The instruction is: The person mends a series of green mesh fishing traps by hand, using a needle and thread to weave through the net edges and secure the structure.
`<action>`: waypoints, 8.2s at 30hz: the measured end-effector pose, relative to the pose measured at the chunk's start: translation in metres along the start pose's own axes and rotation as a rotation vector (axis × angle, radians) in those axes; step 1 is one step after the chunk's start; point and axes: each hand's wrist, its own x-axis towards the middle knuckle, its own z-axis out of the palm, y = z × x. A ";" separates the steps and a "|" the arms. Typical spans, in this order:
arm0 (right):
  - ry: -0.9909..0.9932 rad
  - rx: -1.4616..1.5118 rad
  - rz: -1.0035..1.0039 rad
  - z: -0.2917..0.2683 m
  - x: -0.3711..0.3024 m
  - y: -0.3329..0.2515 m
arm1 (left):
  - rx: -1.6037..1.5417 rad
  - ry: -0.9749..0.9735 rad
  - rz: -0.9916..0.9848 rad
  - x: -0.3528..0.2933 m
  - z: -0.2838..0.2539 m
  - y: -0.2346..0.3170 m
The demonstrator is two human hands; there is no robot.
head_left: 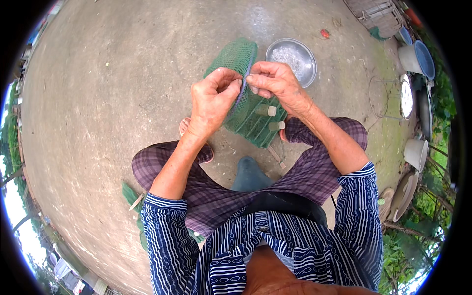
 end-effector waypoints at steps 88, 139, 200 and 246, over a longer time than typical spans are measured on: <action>0.188 -0.198 -0.287 0.005 0.014 -0.019 | -0.346 -0.108 -0.096 0.018 -0.006 0.005; -0.110 0.429 -0.310 -0.018 0.000 -0.049 | -0.316 -0.086 -0.123 0.024 0.008 -0.014; 0.094 -0.392 -0.132 -0.044 0.018 -0.043 | 0.353 -0.053 0.277 0.002 -0.006 0.006; 0.034 0.386 0.178 -0.097 0.029 -0.017 | 0.005 0.165 0.207 0.031 -0.065 0.017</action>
